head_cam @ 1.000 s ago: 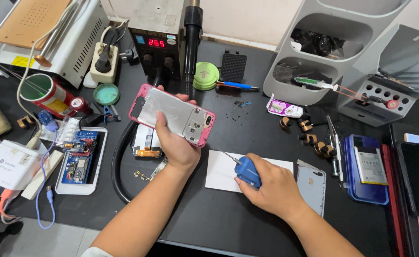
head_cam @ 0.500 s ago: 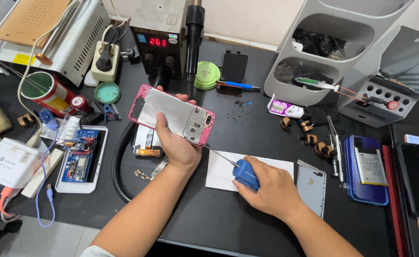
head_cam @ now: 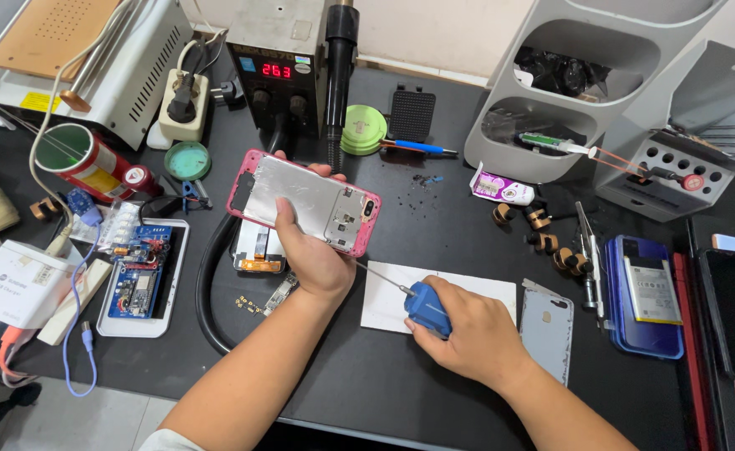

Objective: The person uses a screwdriver to remove screws from a pink smartphone frame, then applies adhesive to the frame and attaches a red back cover. They press the cover into place and attach small circular components to the back.

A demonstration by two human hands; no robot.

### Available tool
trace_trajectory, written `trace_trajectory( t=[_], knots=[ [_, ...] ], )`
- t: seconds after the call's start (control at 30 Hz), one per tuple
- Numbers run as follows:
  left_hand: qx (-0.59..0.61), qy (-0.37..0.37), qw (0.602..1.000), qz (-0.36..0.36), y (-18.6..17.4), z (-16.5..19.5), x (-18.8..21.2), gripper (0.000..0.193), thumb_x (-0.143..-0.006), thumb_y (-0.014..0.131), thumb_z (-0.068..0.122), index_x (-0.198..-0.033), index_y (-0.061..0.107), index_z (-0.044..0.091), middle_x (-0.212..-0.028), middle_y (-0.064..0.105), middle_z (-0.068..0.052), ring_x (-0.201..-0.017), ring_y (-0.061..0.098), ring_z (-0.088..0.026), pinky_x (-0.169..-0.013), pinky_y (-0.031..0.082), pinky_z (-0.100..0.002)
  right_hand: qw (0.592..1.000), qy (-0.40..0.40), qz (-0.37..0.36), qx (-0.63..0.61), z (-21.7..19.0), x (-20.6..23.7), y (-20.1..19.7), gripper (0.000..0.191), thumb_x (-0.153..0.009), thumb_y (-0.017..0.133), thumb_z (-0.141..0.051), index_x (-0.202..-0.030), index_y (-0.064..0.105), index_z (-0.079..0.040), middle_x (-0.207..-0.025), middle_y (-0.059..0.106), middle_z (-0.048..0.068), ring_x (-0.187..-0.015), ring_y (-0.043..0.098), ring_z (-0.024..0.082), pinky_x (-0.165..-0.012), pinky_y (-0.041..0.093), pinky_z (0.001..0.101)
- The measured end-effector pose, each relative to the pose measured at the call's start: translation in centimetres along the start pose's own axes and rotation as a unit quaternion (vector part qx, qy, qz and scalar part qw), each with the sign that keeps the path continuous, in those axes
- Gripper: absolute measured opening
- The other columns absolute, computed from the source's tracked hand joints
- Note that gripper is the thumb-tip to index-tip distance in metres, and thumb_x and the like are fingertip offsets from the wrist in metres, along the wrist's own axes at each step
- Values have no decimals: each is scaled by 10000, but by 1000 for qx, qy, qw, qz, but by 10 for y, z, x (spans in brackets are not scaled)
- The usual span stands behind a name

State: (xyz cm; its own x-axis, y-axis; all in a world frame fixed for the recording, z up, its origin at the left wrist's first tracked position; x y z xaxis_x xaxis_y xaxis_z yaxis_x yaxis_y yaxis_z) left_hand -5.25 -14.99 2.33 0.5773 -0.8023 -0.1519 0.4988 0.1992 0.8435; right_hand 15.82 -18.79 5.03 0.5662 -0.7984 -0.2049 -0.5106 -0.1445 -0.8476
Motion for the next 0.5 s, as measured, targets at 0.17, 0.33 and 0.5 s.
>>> trace_trajectory(
  t=[0.17,0.33,0.5],
  knots=[
    [9,-5,1000,-5,1,-1,1,534,-1109,301,396,-1605,280,201,-1300,562,-111,-1191,582,-264,-1069,489,-449,1000,-2,17,-18,0,0,-3,492,-736,811,-325,-1130,668,-66,-828,765,151,-681,747,339,-619,598,413],
    [30,-26,998,-53,9,-1,4,532,-1127,331,342,-1633,205,233,-1414,511,-124,-1293,553,-277,-1122,475,-463,991,6,121,-48,14,2,-17,565,-710,884,-324,-1132,612,-66,-836,740,135,-721,756,292,-635,598,378],
    [-9,-128,981,-149,24,-17,21,620,-1082,376,270,-1611,56,311,-1525,404,-87,-1390,502,-295,-1166,438,-496,956,49,165,-237,39,6,-16,400,-876,802,-96,-1182,547,-60,-956,750,79,-807,731,191,-733,583,299]
  ],
)
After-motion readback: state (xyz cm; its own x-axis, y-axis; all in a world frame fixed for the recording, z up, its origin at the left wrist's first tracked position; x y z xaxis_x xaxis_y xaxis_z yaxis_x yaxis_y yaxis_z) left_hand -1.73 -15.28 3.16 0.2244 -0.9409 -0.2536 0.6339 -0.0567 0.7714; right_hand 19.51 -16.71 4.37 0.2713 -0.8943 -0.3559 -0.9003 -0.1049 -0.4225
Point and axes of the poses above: each hand's wrist, its own x-axis away from the middle knuckle, its own y-axis out of the palm, z = x × y, the point moved 5 cm from there along -x, towards the middle knuckle
